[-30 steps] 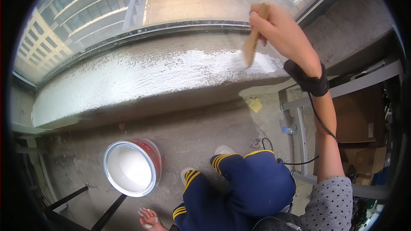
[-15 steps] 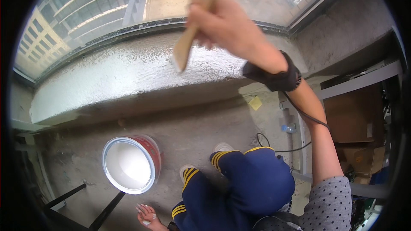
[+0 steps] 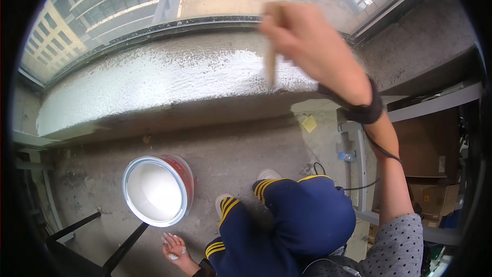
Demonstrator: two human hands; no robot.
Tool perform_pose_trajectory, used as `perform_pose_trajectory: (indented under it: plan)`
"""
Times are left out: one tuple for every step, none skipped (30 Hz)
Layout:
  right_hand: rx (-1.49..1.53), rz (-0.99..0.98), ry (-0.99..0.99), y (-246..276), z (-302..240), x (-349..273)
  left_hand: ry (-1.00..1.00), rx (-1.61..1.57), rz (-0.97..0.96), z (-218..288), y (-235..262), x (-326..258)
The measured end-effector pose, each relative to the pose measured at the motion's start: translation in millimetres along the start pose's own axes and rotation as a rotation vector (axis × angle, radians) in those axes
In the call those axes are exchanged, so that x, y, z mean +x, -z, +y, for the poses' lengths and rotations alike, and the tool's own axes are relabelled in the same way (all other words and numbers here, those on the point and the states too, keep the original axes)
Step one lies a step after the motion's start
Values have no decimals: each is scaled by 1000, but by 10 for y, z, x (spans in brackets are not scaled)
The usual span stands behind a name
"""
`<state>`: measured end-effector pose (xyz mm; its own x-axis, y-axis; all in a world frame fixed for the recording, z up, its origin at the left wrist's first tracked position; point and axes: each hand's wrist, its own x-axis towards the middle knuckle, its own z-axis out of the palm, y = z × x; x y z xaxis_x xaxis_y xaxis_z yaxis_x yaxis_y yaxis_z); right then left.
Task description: Apply white paint to the indoor ledge or frame of a window using a brush.
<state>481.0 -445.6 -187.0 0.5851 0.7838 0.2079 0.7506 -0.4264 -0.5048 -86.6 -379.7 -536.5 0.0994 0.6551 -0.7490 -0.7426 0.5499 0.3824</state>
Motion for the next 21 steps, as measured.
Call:
perform_pose_trajectory:
  plan:
    - [-38,30,153,-92,-29,74,24,0,-20,-60,0,15]
    - [-77,57,306,-166,-39,136,47,0,-39,-117,-1,23]
    - [-120,50,360,-243,-102,176,40,2,-37,-103,6,-3]
    - [-115,50,361,-285,-99,170,30,-3,-39,-94,16,-32]
    - [104,62,268,-303,-98,158,21,-14,-41,-103,29,-69]
    - [317,72,171,-307,-100,139,21,-19,-39,-95,66,-64]
    - [453,44,81,-255,-83,69,25,-38,-8,-83,116,-40]
    - [452,40,85,-214,29,35,25,-55,22,-82,145,-32]
    - [509,57,73,-217,195,5,15,-60,25,-66,153,-48]
    - [574,69,63,-227,315,-15,-1,-63,35,-21,158,-68]
    - [548,74,22,-186,404,-52,-15,-66,45,16,159,-84]
    - [505,86,-22,-71,474,-111,-14,-70,46,12,148,-72]
    - [450,87,-57,21,553,-145,-12,-56,22,17,141,-49]
    - [395,90,-92,102,604,-162,-10,-40,-3,31,134,-31]
    - [305,140,-126,180,564,-196,-10,-44,-2,16,98,-21]
    - [191,179,-135,277,531,-221,1,-48,16,-31,36,-14]
    - [23,207,-104,343,517,-223,11,-53,35,-62,1,-6]
    - [-143,233,-72,377,511,-216,14,-54,34,-71,-5,17]
    - [-142,233,-70,343,485,-191,20,-63,20,-58,0,29]
    - [-198,197,-18,249,430,-140,25,-69,7,-42,5,37]
    - [-252,161,35,138,366,-78,20,-69,8,-30,14,29]
